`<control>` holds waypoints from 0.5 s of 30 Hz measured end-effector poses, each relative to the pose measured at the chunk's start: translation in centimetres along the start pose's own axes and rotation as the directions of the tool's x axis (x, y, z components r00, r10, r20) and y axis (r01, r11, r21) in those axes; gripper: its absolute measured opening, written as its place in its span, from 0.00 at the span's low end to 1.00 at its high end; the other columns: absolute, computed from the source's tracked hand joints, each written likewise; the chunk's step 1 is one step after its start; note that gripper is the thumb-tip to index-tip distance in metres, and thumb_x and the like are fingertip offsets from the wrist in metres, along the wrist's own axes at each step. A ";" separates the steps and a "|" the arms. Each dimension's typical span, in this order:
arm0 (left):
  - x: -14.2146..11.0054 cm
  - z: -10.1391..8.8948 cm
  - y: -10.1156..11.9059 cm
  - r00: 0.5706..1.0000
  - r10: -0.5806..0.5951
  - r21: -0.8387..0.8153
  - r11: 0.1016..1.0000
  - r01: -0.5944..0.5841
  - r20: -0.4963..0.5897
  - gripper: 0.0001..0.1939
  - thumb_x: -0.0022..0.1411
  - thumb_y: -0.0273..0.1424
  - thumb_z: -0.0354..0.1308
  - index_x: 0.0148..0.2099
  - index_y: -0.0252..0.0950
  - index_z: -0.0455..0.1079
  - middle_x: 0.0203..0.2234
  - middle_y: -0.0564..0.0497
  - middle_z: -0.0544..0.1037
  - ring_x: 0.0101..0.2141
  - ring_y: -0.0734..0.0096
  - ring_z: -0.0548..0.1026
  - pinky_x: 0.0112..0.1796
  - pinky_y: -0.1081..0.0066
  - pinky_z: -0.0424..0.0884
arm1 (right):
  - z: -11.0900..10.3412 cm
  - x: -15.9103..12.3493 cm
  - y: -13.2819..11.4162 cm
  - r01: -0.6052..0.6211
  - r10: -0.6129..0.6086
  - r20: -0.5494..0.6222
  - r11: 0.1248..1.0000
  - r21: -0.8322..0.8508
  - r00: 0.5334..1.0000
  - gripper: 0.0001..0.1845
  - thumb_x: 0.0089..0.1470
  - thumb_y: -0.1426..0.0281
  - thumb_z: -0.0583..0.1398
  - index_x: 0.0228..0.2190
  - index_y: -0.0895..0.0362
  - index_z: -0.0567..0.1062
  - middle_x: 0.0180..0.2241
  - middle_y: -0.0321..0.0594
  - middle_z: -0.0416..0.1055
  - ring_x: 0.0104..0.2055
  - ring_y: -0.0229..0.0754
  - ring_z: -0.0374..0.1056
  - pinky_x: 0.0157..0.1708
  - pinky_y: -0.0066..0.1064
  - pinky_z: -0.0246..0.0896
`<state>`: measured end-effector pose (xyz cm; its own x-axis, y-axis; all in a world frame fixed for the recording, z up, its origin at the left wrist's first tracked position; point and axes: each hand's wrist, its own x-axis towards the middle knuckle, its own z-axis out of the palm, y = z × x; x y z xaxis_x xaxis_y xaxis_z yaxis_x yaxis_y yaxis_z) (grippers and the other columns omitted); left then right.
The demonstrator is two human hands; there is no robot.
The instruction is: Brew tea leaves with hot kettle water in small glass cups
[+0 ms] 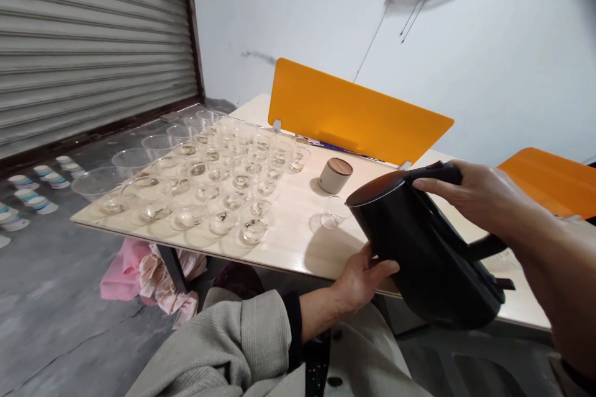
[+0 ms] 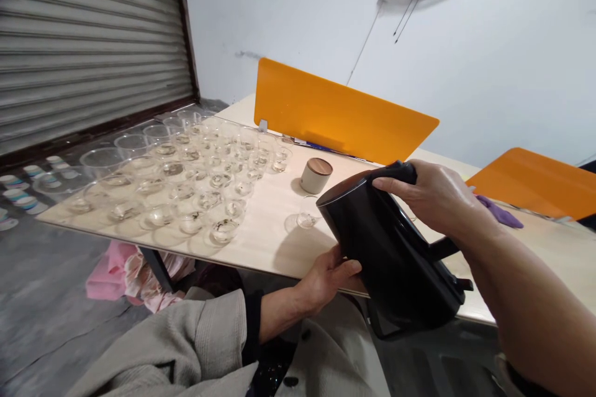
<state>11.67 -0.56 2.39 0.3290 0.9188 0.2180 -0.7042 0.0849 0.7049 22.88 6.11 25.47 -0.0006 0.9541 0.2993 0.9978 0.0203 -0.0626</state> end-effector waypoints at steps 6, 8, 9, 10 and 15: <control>0.4 -0.3 0.1 1.000 0.026 0.005 1.000 -0.026 -0.012 0.36 0.56 0.43 0.73 0.63 0.37 0.70 0.57 0.40 0.77 0.55 0.48 0.76 0.58 0.50 0.70 | -0.6 -1.1 1.3 -0.020 0.029 -0.076 0.993 0.117 0.997 0.31 0.43 0.36 0.62 0.28 0.50 0.76 0.22 0.37 0.69 0.27 0.47 0.64 0.30 0.39 0.56; 0.6 -0.3 0.7 0.999 0.036 0.060 0.998 -0.033 -0.041 0.35 0.55 0.42 0.74 0.62 0.38 0.71 0.56 0.41 0.78 0.54 0.49 0.77 0.56 0.51 0.71 | -0.8 -2.1 1.8 -0.035 0.061 -0.117 0.977 0.212 0.991 0.29 0.44 0.37 0.64 0.26 0.51 0.74 0.21 0.36 0.67 0.25 0.44 0.62 0.28 0.38 0.55; 0.8 -0.3 1.0 0.998 0.044 0.092 0.995 -0.039 -0.055 0.34 0.55 0.42 0.74 0.61 0.38 0.72 0.55 0.42 0.79 0.53 0.49 0.77 0.56 0.52 0.72 | -1.0 -2.7 2.1 -0.046 0.084 -0.135 0.963 0.264 0.987 0.28 0.45 0.39 0.65 0.25 0.51 0.72 0.20 0.35 0.65 0.24 0.43 0.60 0.27 0.38 0.55; 0.9 -0.2 1.4 0.997 0.056 0.119 0.992 -0.048 -0.060 0.34 0.55 0.42 0.74 0.61 0.38 0.72 0.54 0.42 0.79 0.53 0.49 0.76 0.55 0.52 0.72 | -1.1 -3.4 2.3 -0.060 0.113 -0.152 0.946 0.318 0.982 0.27 0.46 0.40 0.66 0.24 0.50 0.71 0.19 0.34 0.63 0.23 0.42 0.58 0.26 0.37 0.54; 0.9 -0.3 2.1 0.996 0.081 0.156 0.985 -0.075 -0.032 0.36 0.55 0.44 0.74 0.63 0.38 0.71 0.58 0.40 0.76 0.58 0.46 0.73 0.58 0.50 0.71 | -1.0 -6.3 4.1 -0.180 0.304 -0.187 0.854 0.488 0.934 0.26 0.49 0.42 0.67 0.24 0.49 0.67 0.20 0.34 0.65 0.22 0.44 0.60 0.22 0.38 0.53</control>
<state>10.33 0.55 3.90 0.2507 0.9345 0.2527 -0.6200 -0.0455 0.7832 27.09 -0.15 24.30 0.3147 0.8418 0.4385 0.8200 -0.0084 -0.5723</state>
